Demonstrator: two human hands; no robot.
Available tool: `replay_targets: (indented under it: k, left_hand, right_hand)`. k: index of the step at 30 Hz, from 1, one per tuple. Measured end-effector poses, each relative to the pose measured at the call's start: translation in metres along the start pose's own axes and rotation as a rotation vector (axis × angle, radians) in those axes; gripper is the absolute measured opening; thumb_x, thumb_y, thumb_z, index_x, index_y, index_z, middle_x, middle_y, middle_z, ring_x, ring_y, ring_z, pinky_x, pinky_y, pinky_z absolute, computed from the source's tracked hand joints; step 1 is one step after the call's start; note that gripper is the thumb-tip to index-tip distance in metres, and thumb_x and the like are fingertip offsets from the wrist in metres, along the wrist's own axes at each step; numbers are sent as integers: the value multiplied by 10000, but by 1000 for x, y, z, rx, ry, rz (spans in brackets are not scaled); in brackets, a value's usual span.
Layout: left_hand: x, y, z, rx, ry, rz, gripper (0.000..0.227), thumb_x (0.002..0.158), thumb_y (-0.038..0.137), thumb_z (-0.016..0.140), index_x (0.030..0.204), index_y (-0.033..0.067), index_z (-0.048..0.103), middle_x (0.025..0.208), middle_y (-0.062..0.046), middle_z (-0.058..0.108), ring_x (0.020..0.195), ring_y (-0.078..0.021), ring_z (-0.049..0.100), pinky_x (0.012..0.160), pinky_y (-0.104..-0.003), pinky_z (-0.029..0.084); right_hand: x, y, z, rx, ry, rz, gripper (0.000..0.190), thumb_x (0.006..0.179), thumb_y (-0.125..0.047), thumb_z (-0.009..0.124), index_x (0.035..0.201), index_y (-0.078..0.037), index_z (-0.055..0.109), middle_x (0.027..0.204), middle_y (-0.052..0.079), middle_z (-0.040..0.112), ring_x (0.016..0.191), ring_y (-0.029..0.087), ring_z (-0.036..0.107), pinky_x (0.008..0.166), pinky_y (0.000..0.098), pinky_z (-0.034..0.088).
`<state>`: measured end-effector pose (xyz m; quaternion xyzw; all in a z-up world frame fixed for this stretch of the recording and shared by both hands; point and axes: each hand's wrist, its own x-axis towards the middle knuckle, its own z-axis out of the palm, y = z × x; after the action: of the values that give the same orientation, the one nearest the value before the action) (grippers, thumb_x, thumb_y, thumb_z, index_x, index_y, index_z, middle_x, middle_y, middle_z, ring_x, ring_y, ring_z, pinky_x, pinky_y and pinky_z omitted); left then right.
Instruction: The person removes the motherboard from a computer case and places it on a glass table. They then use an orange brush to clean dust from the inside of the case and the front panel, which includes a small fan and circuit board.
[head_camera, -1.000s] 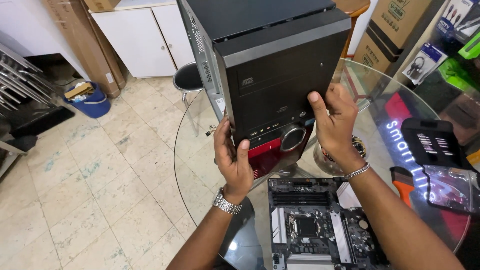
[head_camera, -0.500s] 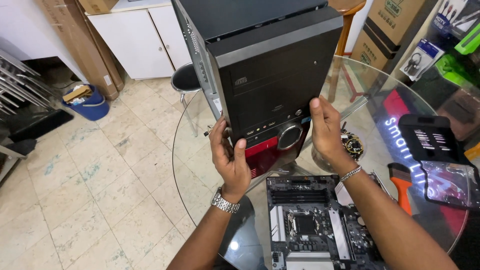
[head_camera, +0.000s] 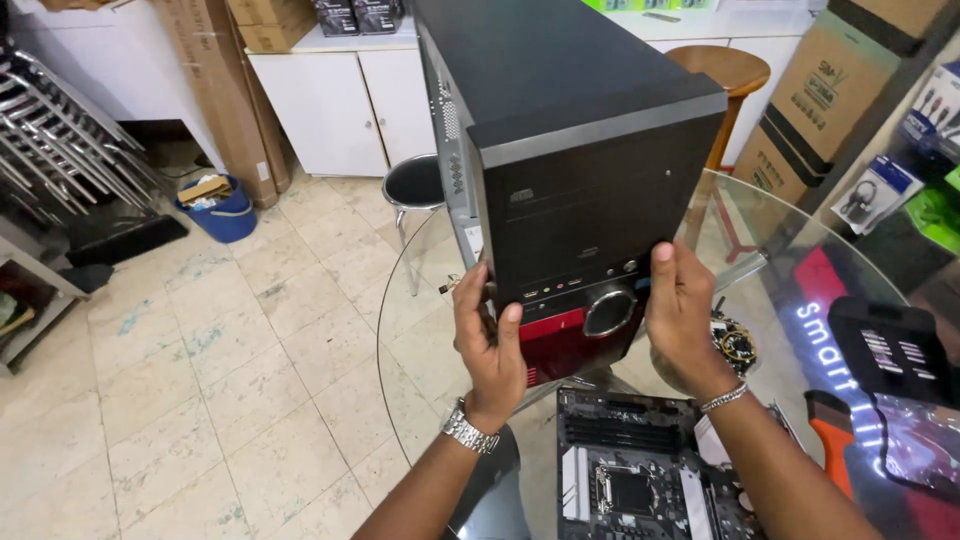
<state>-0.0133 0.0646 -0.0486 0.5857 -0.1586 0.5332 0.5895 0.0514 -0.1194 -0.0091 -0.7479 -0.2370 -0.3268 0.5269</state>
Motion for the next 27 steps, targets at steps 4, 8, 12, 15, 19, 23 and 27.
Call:
replay_targets:
  k: [4,8,12,15,19,23,27]
  left_hand:
    - [-6,0,-1,45,-11,1,398,1023,83,523,1394,-47,462,1360,-230,473,1262,-378,516,1036,-514,415]
    - [-1,7,0,40,26,19,395,1008,70,561,1382,-38,498,1358,-228,497,1263,-372,520,1037,-527,420]
    - [2,15,3,62,29,5,401,1020,97,574,1394,-29,506,1374,-240,493,1289,-415,503,1060,-558,414]
    - [4,17,6,59,47,26,419,1026,93,556,1423,-24,496,1389,-263,486,1312,-438,488,1086,-593,409]
    - [3,16,-1,200,-76,145,433,1122,98,502,1517,-21,373,1562,-250,429,1471,-424,459,1248,-557,426]
    - [5,23,-3,188,-97,150,460,1131,99,504,1546,0,332,1594,-261,387,1496,-447,434,1273,-580,420]
    - [3,23,-3,177,-97,146,483,1136,96,498,1566,10,298,1602,-264,378,1514,-437,423,1302,-594,383]
  right_hand:
    - [-13,47,11,76,99,110,507,1193,-332,416,831,-55,638,729,54,580,766,148,489,770,366,454]
    - [-20,65,8,7,68,110,538,1210,-328,449,809,-11,616,717,109,580,788,174,486,759,402,441]
    - [-23,124,-8,-70,128,111,566,1255,-326,453,792,-35,600,728,84,569,766,184,471,769,401,413]
    - [-24,137,-13,-90,158,111,579,1275,-346,445,818,-39,625,743,78,566,769,185,463,781,395,420]
    - [-24,40,3,-141,200,209,587,1179,-464,353,684,-169,240,702,-46,274,691,118,288,618,346,215]
    - [-20,37,7,-129,193,235,601,1166,-502,316,654,-198,235,633,-58,263,626,97,276,581,326,214]
    - [-20,38,5,-101,200,182,578,1180,-470,329,678,-193,248,675,-59,279,674,97,284,628,316,237]
